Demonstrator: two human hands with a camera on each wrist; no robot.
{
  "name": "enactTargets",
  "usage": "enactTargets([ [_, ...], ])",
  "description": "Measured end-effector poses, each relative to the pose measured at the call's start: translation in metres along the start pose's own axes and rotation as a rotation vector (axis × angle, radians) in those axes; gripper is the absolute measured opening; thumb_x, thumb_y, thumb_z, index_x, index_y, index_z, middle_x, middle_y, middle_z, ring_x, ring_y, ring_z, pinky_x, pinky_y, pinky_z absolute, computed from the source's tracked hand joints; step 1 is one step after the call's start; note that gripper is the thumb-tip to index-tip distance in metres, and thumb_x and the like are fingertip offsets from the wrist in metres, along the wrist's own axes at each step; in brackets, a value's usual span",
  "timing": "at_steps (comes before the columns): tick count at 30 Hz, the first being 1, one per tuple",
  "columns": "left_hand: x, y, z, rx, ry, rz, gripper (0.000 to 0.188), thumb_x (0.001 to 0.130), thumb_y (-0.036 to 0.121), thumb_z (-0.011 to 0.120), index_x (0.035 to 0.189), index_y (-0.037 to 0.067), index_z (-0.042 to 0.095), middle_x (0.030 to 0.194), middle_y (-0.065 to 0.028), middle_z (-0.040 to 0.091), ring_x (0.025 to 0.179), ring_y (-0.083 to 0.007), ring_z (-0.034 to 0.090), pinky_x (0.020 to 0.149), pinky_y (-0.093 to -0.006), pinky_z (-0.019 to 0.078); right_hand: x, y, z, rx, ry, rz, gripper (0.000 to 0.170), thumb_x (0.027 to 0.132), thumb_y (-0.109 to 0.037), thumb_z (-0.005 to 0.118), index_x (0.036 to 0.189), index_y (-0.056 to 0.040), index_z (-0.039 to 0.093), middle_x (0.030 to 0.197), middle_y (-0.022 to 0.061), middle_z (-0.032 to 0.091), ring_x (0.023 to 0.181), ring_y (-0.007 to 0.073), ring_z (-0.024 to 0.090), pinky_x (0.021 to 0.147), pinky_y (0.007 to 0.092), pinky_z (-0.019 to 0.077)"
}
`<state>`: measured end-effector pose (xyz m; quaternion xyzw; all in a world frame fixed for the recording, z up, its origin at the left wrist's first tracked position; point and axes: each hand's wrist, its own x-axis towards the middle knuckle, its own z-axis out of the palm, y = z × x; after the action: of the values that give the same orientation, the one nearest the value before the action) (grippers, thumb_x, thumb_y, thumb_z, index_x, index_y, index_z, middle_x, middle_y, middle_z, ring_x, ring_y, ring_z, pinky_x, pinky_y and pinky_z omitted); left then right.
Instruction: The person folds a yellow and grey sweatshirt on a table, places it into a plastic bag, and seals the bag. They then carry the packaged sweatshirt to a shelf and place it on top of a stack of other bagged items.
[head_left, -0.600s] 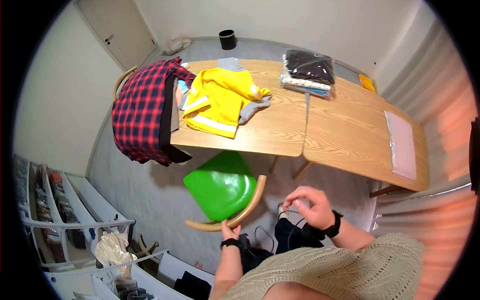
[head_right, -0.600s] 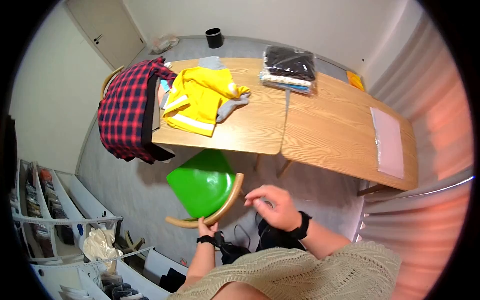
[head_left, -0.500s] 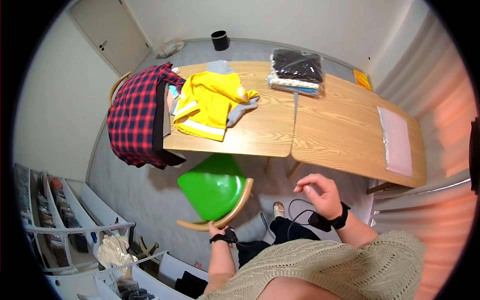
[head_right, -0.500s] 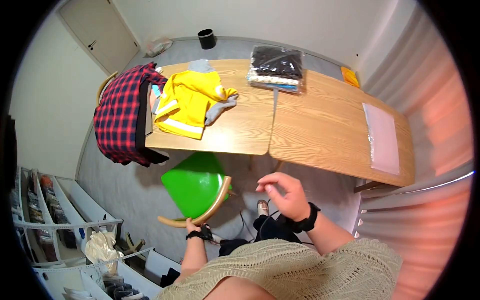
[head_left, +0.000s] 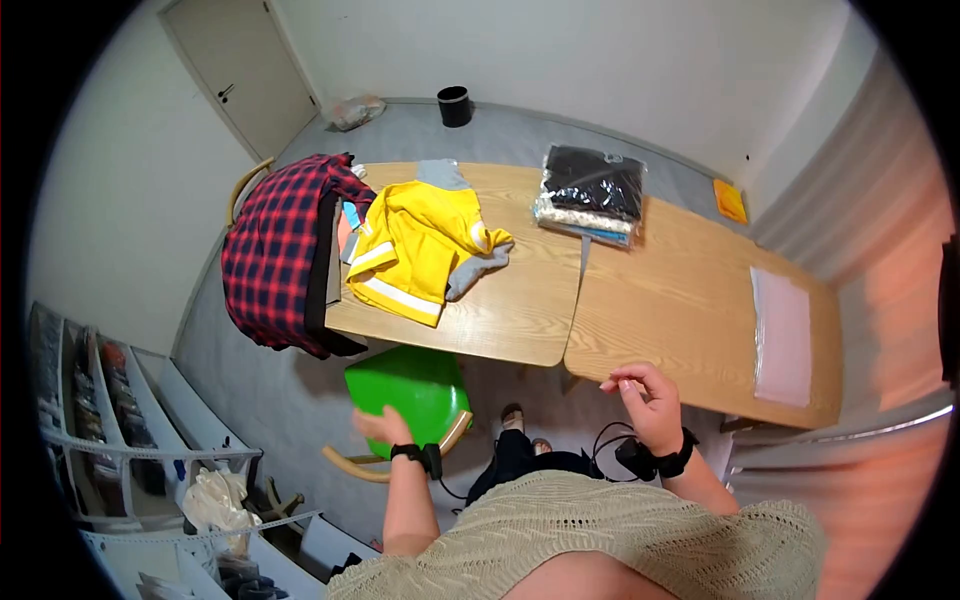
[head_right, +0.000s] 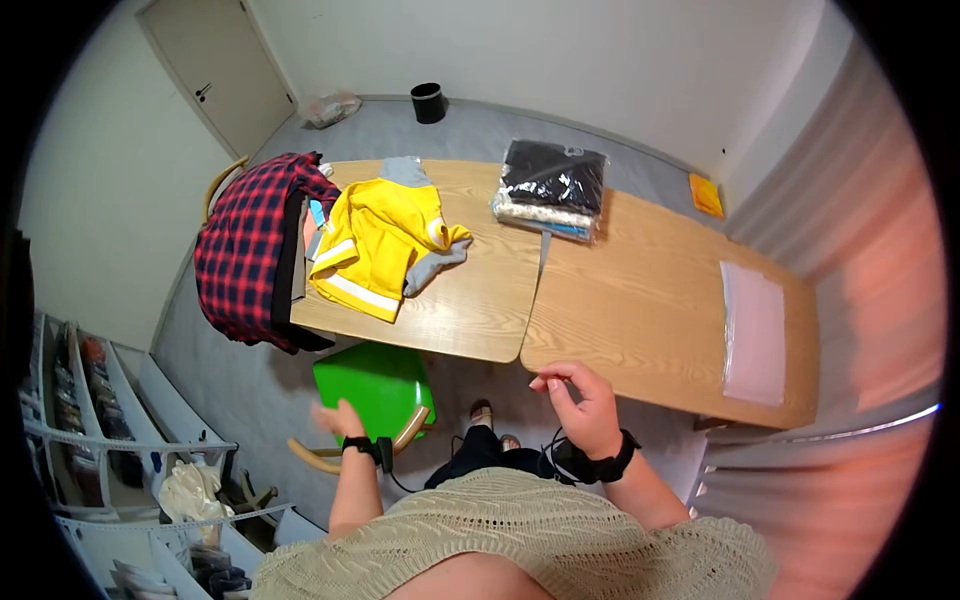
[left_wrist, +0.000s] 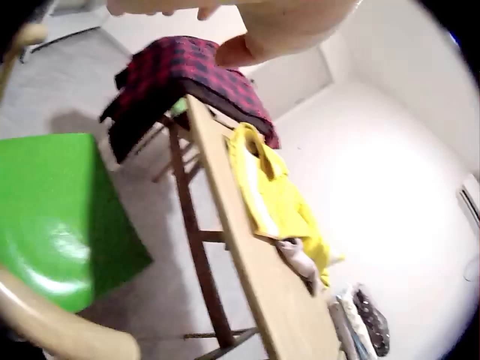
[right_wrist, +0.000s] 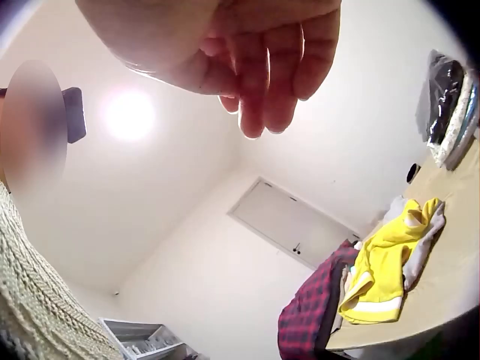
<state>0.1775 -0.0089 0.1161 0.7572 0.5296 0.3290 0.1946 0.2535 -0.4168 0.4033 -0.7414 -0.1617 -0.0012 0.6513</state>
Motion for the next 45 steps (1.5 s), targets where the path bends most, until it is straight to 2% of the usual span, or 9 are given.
enactTargets([
  [5, -0.001, 0.122, 0.032, -0.357, -0.328, 0.291, 0.065, 0.072, 0.002, 0.057, 0.132, -0.003, 0.032, 0.137, -0.0276, 0.030, 0.127, -0.0422, 0.028, 0.108, -0.0470, 0.0216, 0.056, -0.021, 0.022, -0.158, -0.073, -0.084, 0.014, 0.088, -0.002, 0.052, 0.097, 0.0012, 0.060, 0.083, 0.0093, 0.066, 0.079, 0.0167, 0.064, 0.074, 0.0273, 0.0496],
  [15, -0.020, 0.204, 0.132, -0.482, -0.756, 0.361, 0.064, 0.072, 0.002, 0.056, 0.131, -0.006, 0.033, 0.134, -0.0267, 0.036, 0.126, -0.0420, 0.030, 0.107, -0.0453, 0.0227, 0.123, -0.001, 0.027, -0.181, -0.012, 0.013, 0.016, 0.090, -0.006, 0.052, 0.101, 0.0016, 0.059, 0.088, 0.0094, 0.066, 0.084, 0.0161, 0.063, 0.077, 0.0282, 0.0489],
  [22, -0.068, 0.271, 0.163, -0.834, -1.189, 0.412, 0.073, 0.079, 0.015, 0.065, 0.140, 0.005, 0.027, 0.140, -0.0166, 0.034, 0.130, -0.0291, 0.032, 0.106, -0.0394, 0.0246, 0.165, 0.063, -0.032, -0.058, 0.440, 0.093, 0.014, 0.091, -0.005, 0.049, 0.096, 0.0022, 0.060, 0.090, 0.0075, 0.064, 0.085, 0.0144, 0.060, 0.081, 0.0267, 0.0465],
  [31, -0.069, 0.380, 0.212, -0.845, -1.151, 0.408, 0.071, 0.077, 0.015, 0.067, 0.137, 0.000, 0.031, 0.137, -0.0198, 0.038, 0.129, -0.0314, 0.034, 0.107, -0.0382, 0.0269, 0.303, 0.201, -0.118, 0.019, 0.652, 0.156, 0.016, 0.090, -0.011, 0.054, 0.098, 0.0019, 0.060, 0.091, 0.0062, 0.062, 0.087, 0.0137, 0.058, 0.080, 0.0251, 0.0455],
  [33, -0.064, 0.403, 0.242, -0.833, -1.130, 0.434, 0.071, 0.078, 0.020, 0.066, 0.136, 0.000, 0.031, 0.137, -0.0209, 0.037, 0.128, -0.0326, 0.034, 0.107, -0.0388, 0.0265, 0.334, 0.246, -0.132, -0.183, 0.674, 0.230, 0.026, 0.088, -0.017, 0.058, 0.104, 0.0037, 0.057, 0.095, 0.0084, 0.062, 0.089, 0.0155, 0.058, 0.080, 0.0256, 0.0453],
  [37, -0.064, 0.439, 0.321, -0.748, -1.217, 0.445, 0.078, 0.084, 0.032, 0.063, 0.141, -0.003, 0.022, 0.143, -0.0209, 0.029, 0.133, -0.0280, 0.028, 0.108, -0.0337, 0.0219, 0.366, 0.300, -0.123, -0.779, 0.657, 0.424, 0.065, 0.087, -0.045, 0.053, 0.125, 0.0065, 0.042, 0.122, 0.0289, 0.049, 0.117, 0.0406, 0.044, 0.099, 0.0433, 0.0357],
  [39, -0.055, 0.455, 0.348, -0.622, -1.173, 0.457, 0.084, 0.082, 0.036, 0.065, 0.142, -0.002, 0.020, 0.143, -0.0228, 0.028, 0.131, -0.0285, 0.030, 0.107, -0.0342, 0.0243, 0.373, 0.329, -0.114, -0.685, 0.519, 0.516, 0.071, 0.088, -0.048, 0.049, 0.131, 0.0076, 0.034, 0.123, 0.0310, 0.047, 0.117, 0.0419, 0.044, 0.100, 0.0434, 0.0351],
  [41, -0.048, 0.454, 0.394, -0.685, -1.240, 0.226, 0.093, 0.080, 0.041, 0.069, 0.142, -0.002, 0.016, 0.138, -0.0239, 0.034, 0.124, -0.0277, 0.039, 0.102, -0.0350, 0.0340, 0.365, 0.342, -0.107, -0.391, 0.456, 0.410, 0.073, 0.088, -0.044, 0.052, 0.134, 0.0068, 0.028, 0.128, 0.0320, 0.042, 0.118, 0.0425, 0.043, 0.100, 0.0433, 0.0345],
  [45, -0.049, 0.481, 0.357, -0.734, -1.430, 0.055, 0.080, 0.081, 0.035, 0.068, 0.139, 0.000, 0.026, 0.127, -0.0148, 0.048, 0.115, -0.0226, 0.048, 0.097, -0.0321, 0.0375, 0.349, 0.332, -0.113, -0.308, 0.362, 0.500, 0.084, 0.083, -0.045, 0.061, 0.137, 0.0069, 0.022, 0.133, 0.0319, 0.034, 0.124, 0.0400, 0.036, 0.102, 0.0420, 0.0322],
])
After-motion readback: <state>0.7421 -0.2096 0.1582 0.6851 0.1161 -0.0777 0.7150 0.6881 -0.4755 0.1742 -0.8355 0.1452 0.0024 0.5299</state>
